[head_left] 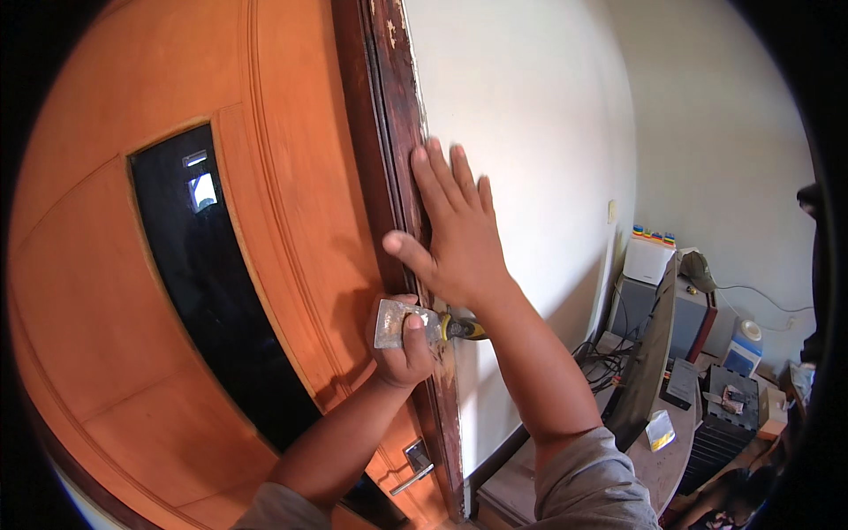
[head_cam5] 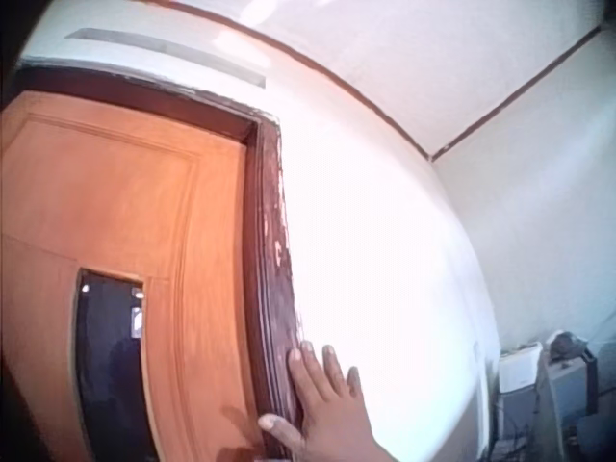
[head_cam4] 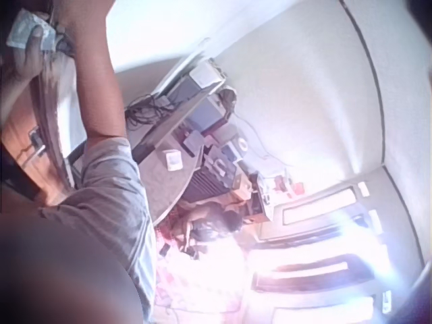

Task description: The person sands the vertical edge of a wooden door frame using a sanding block. They repeatedly rub the block along the frame and occasionally wipe the surface with their hand to check the finish.

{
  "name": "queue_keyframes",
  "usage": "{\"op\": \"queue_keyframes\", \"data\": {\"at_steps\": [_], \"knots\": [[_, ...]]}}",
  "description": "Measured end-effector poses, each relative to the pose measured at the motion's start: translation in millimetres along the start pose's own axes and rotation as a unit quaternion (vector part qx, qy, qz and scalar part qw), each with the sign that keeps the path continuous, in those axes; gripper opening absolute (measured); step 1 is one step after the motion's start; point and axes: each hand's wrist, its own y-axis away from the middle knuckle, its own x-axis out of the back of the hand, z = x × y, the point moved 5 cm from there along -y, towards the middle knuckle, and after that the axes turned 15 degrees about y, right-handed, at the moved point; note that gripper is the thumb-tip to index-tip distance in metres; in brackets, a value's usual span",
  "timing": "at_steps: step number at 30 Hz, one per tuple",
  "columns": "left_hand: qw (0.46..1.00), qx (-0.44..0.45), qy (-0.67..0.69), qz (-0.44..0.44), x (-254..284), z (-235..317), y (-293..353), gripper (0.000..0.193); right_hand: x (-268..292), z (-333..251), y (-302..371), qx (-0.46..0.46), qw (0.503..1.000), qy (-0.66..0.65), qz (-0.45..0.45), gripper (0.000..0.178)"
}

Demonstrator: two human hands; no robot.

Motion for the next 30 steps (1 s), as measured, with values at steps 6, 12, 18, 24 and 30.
{"op": "queue_keyframes", "data": {"at_steps": [6, 12, 18, 24, 30], "knots": [[1.0, -0.014, 0.002, -0.023, -1.2, 1.4, -5.3, 0.022, 14.0, 6.2, 66.1, 0.025, 0.986, -0.159, -0.038, 0.074], [0.999, 0.035, 0.022, -0.006, -1.0, 0.0, -3.2, 0.026, 19.1, 13.8, 88.3, -0.101, 0.946, -0.305, -0.032, 0.043], [0.998, 0.042, 0.025, -0.03, -2.3, 2.3, -9.0, 0.025, 34.5, -1.5, 28.0, -0.029, 0.989, -0.138, 0.032, 0.075], [0.989, 0.094, 0.073, -0.091, 5.4, 29.3, -6.1, 0.024, 21.4, -29.9, 38.8, 0.03, 0.998, -0.009, -0.056, 0.088], [0.974, 0.123, 0.102, -0.162, 29.3, 83.1, 50.7, 0.018, 38.0, -10.8, 137.2, -0.177, 0.926, -0.314, -0.111, 0.022]]}}
